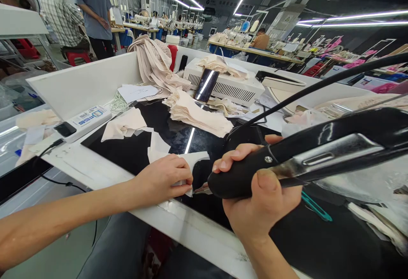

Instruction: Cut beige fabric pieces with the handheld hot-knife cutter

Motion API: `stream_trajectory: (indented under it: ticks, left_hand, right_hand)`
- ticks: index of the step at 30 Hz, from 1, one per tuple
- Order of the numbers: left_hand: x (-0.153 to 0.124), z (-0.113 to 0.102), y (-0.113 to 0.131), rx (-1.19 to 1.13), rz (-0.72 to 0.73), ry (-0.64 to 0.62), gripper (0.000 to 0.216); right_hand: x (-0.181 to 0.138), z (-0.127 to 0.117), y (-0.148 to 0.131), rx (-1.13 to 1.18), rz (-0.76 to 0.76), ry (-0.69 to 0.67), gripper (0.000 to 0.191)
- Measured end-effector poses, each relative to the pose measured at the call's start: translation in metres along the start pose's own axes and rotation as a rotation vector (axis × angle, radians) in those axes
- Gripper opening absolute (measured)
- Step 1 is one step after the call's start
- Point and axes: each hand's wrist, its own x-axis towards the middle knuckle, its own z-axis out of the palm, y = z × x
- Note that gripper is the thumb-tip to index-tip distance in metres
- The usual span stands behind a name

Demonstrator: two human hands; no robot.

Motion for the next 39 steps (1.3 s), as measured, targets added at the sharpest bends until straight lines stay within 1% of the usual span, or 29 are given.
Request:
stream_trajectory:
  ticks: [8, 14, 21, 27, 33, 37, 39]
  left_hand:
    - [0.0, 0.0004, -0.0001, -0.012, 0.0, 0.007, 0.005]
    - [0.0, 0.0014, -0.0006, -0.021, 0.001, 0.011, 0.006]
    - [-0.0001, 0.0001, -0.0016, -0.021, -0.001, 0.0, 0.005]
    - [0.0005, -0.0014, 0.0008, -0.014, -0.01, -0.01, 0.005]
    - [0.0015, -0.0028, 0.0023, -0.026, -0.026, -0.022, 0.005]
    - [0.0003, -0.0042, 0.0013, -0.057, -0.012, -0.004, 0.004]
    - [-0.0009, -0.0068, 0.0006, -0.084, -0.002, 0.019, 0.009]
  right_hand:
    - [-0.001, 0.0007, -0.0001, -0.037, -0.005, -0.006, 0.043]
    - [-0.0019, 0.0005, -0.001, -0.001, 0.008, -0.004, 0.044]
    - [-0.0016, 0.0017, -0.0034, -0.029, 0.023, -0.014, 0.038]
    - [-0.0011, 0.0016, -0.0015, 0.02, 0.01, -0.014, 0.039]
    - [-0.003, 0.0009, -0.0005, 0.007, 0.03, -0.053, 0.039]
    - [-0.0032, 0.0007, -0.0016, -0.034, 0.019, -0.063, 0.037]
    - [-0.0038, 0.0003, -0.0023, -0.045, 0.014, -0.059, 0.038]
